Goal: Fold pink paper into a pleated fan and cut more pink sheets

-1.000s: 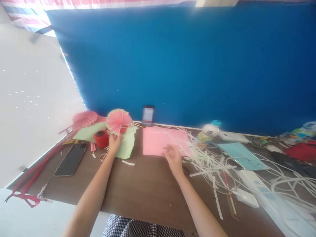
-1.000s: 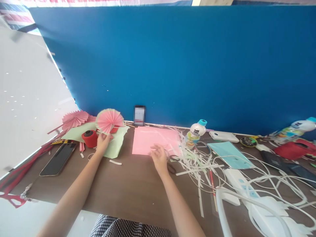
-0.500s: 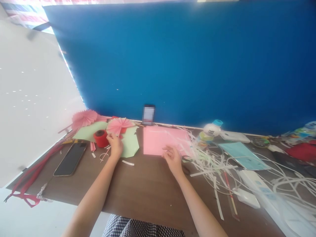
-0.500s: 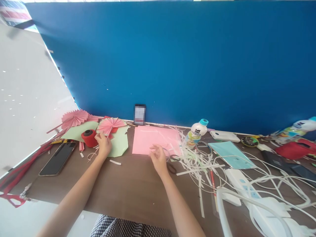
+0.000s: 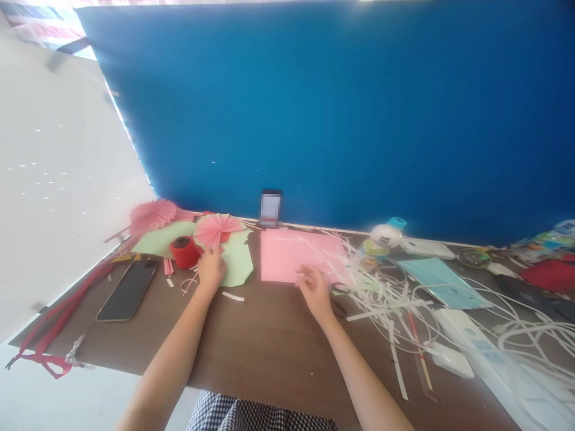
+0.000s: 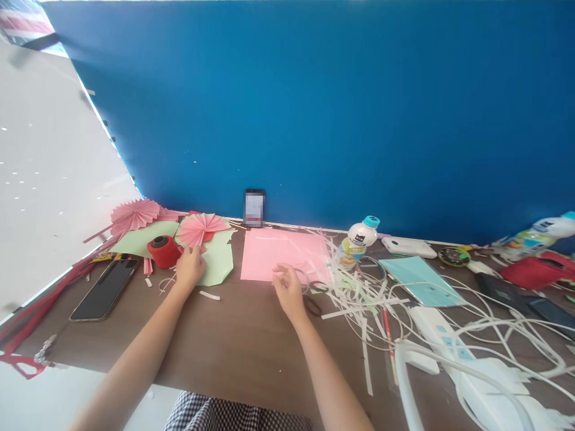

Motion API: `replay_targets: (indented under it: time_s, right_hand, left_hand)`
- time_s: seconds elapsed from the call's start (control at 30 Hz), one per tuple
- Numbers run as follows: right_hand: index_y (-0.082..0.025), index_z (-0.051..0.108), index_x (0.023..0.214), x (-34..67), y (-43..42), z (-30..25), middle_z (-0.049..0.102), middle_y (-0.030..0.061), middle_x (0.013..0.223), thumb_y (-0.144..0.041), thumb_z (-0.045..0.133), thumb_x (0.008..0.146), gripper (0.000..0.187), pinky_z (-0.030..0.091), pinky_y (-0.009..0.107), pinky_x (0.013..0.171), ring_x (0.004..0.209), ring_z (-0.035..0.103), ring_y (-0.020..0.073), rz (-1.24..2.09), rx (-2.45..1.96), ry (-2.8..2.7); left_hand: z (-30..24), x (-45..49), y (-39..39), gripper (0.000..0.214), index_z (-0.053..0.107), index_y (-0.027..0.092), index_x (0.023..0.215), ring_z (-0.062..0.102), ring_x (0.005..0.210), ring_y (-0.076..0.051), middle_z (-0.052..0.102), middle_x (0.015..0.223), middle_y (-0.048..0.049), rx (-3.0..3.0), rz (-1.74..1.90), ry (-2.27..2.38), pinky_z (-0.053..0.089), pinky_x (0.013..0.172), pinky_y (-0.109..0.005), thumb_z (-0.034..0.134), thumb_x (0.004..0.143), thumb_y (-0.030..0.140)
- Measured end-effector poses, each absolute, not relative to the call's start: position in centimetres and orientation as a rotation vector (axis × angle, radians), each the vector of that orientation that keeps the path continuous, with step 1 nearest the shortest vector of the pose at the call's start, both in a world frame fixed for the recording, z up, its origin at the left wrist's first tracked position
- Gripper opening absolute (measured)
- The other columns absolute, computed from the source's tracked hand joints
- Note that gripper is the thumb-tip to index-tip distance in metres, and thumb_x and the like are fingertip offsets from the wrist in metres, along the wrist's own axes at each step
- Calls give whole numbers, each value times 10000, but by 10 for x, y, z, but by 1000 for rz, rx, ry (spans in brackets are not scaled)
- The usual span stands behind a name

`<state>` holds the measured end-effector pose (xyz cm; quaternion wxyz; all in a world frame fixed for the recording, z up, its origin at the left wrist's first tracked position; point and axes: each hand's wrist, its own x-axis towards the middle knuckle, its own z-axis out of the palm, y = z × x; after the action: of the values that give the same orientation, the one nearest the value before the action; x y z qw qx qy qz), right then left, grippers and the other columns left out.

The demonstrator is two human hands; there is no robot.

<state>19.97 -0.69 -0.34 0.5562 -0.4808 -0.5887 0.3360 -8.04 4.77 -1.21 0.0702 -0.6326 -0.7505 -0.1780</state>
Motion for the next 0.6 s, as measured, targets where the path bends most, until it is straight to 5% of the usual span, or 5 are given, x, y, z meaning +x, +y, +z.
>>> replay_targets:
  time_s: [0.3,0.5,0.6]
  right_hand:
    - [-203,485,1009,200,-7,-7,588,51,916,-336,541,762,286,484,326,615,587,557,128,797,-1161,-1409]
    - [-202,477,1016,200,-8,-7,582,52,917,-299,509,785,253,477,320,617,589,555,128,760,-1182,-1448]
    - [-199,485,1018,200,-8,-7,590,53,909,-294,491,791,246,480,321,620,594,558,134,716,-1208,-1493]
  left_hand:
    - [-16,-97,57,347,633,151,880,467,912,-250,554,966,-104,-1955,-975,-2032,402,798,-349,359,711,22]
    - [-18,-95,57,266,626,116,746,487,963,-290,576,922,-156,-1959,-777,-2071,372,833,-417,386,671,29]
    - [-12,-85,53,275,620,122,840,484,1016,-286,585,993,-151,-2035,-742,-1980,345,887,-415,394,695,61]
